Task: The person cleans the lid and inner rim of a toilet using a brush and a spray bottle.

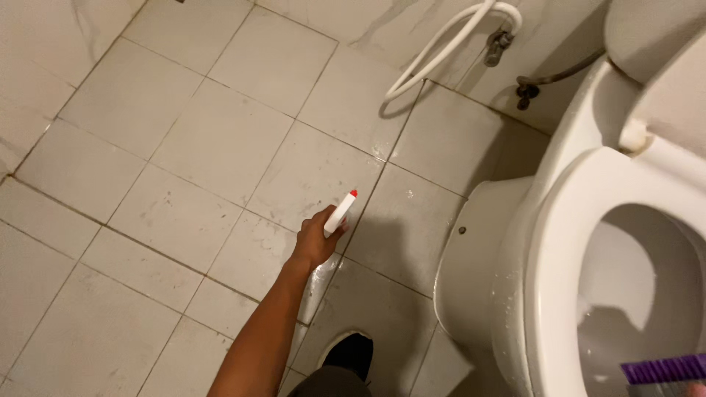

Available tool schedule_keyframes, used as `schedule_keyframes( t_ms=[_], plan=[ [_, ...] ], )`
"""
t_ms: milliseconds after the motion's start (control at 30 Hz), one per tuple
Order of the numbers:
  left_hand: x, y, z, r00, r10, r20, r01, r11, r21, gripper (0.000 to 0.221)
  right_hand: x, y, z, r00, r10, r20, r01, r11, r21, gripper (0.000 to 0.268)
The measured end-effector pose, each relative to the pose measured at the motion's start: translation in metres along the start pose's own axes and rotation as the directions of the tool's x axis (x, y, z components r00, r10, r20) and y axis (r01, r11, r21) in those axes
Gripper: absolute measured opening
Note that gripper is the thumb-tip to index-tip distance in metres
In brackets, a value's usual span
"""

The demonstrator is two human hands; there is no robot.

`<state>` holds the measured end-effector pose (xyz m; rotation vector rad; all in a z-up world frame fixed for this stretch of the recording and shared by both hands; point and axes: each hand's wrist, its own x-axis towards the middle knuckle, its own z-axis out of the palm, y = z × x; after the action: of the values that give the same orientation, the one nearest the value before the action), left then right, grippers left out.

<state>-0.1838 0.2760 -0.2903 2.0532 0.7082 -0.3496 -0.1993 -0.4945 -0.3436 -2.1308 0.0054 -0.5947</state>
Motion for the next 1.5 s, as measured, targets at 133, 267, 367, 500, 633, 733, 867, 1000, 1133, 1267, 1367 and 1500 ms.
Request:
schedule_keyframes(
  t_ms=[133,267,367,500,633,733,867,1000,1133,1267,1367,1500],
  plan=[
    [-0.032,0.038,-0.021,0.995,0.099,-0.017,-0.100,0.979,-0.177,0.054,0.021,-0.057,0.021,0.999,-0.044,-0.025,0.043,0.999,-0.024,0.052],
    [-0.040,0.098,-0.048,0.966,0.240,-0.090,-0.256,0.922,-0.291,0.040,0.025,-0.210,0.037,0.991,-0.097,-0.096,0.091,0.993,-0.069,0.051],
    [-0.077,0.175,-0.065,0.967,0.250,-0.040,-0.235,0.826,-0.512,0.034,0.024,-0.328,0.051,0.993,0.062,-0.103,-0.104,0.873,-0.476,0.049],
    [-0.112,0.256,-0.054,0.930,0.364,0.052,-0.313,0.859,-0.406,0.011,0.042,-0.368,0.051,0.972,0.204,-0.116,-0.233,0.894,-0.382,0.056],
    [-0.138,0.318,-0.026,0.752,0.652,0.099,-0.626,0.753,-0.200,0.050,0.055,-0.389,0.049,0.967,0.245,-0.062,-0.244,0.841,-0.482,0.053],
    [-0.159,0.351,-0.006,0.612,0.756,0.232,-0.751,0.648,-0.128,0.056,0.057,-0.399,0.044,0.937,0.346,-0.052,-0.329,0.819,-0.470,0.063],
    [-0.175,0.388,0.012,0.624,0.672,0.399,-0.767,0.624,0.149,0.055,0.067,-0.419,0.041,0.914,0.406,0.013,-0.359,0.822,-0.441,0.070],
    [-0.190,0.402,0.007,0.622,0.692,0.367,-0.781,0.586,0.217,0.043,0.066,-0.435,0.034,0.922,0.387,0.022,-0.345,0.845,-0.409,0.070],
    [-0.172,0.389,0.016,0.703,0.660,0.262,-0.711,0.660,0.243,0.034,0.068,-0.443,0.029,0.919,0.391,0.047,-0.338,0.843,-0.418,0.072],
    [-0.180,0.375,0.010,0.719,0.646,0.254,-0.670,0.743,0.006,0.045,0.067,-0.456,0.027,0.913,0.402,0.068,-0.344,0.848,-0.403,0.074],
    [-0.179,0.357,0.013,0.697,0.700,0.154,-0.693,0.713,-0.108,0.034,0.064,-0.449,0.025,0.925,0.372,0.077,-0.314,0.863,-0.396,0.072],
    [-0.202,0.336,-0.002,0.760,0.637,0.132,-0.636,0.770,-0.053,0.033,0.057,-0.446,0.027,0.933,0.352,0.075,-0.298,0.872,-0.388,0.073]
  ],
)
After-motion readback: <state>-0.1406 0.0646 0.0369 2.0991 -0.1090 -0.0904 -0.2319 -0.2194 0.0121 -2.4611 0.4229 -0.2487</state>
